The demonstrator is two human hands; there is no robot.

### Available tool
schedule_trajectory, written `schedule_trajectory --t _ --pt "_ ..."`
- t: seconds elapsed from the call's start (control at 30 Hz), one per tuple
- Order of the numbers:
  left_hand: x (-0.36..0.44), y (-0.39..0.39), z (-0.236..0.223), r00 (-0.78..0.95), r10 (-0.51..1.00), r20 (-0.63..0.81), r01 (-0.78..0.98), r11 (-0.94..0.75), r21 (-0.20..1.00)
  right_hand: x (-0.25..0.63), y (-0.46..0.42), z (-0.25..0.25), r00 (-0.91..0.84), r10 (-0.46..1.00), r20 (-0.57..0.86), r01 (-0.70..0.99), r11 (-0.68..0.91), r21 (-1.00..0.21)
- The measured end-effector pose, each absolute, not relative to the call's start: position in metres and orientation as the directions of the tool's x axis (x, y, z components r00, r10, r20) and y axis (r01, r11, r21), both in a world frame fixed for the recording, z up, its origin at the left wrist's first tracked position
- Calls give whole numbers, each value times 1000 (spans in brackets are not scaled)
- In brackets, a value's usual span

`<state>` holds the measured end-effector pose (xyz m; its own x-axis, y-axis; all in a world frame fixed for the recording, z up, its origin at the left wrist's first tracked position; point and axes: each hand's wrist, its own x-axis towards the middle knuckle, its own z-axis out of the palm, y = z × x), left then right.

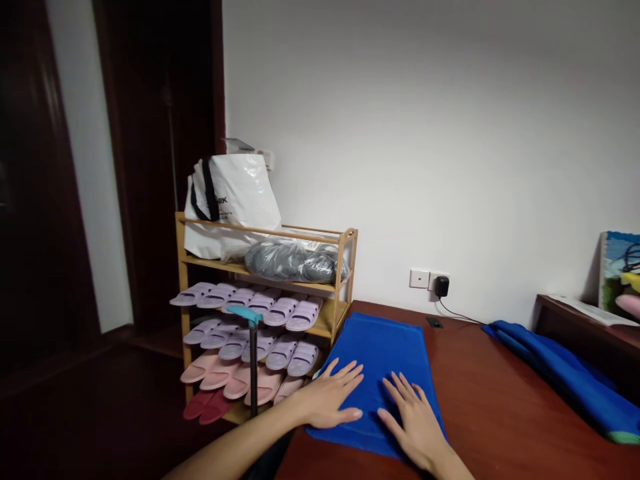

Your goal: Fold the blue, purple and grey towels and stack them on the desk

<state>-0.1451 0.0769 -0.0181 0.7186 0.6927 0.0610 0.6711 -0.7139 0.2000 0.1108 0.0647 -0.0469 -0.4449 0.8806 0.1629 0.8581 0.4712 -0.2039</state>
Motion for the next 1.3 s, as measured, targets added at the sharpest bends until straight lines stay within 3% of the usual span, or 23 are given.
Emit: schedule_trajectory --t 0.17,0.3,0.63,0.97,1.07,1.17,1.3 --pt "-128 81 -50 576 804 149 781 -595 190 105 70 -65 -307 941 143 925 331 -186" --pt "-127 106 -69 594 790 153 771 -613 171 110 94 -80 -318 940 123 927 335 -166" --pt "-123 186 -63 539 831 139 818 -556 149 105 180 -78 -291 948 129 942 308 -133" --pt "-124 191 -67 535 828 166 819 -557 137 136 177 -75 -315 938 144 915 341 -215" --pt "-124 190 -66 533 826 182 818 -558 138 199 173 -80 -218 967 133 941 244 -233" --pt "-124 190 -65 525 827 200 819 -555 143 294 170 -97 -8 989 146 973 41 -229" --pt "-122 192 -62 518 827 218 818 -554 158 424 151 -120 300 877 375 952 -252 -171"
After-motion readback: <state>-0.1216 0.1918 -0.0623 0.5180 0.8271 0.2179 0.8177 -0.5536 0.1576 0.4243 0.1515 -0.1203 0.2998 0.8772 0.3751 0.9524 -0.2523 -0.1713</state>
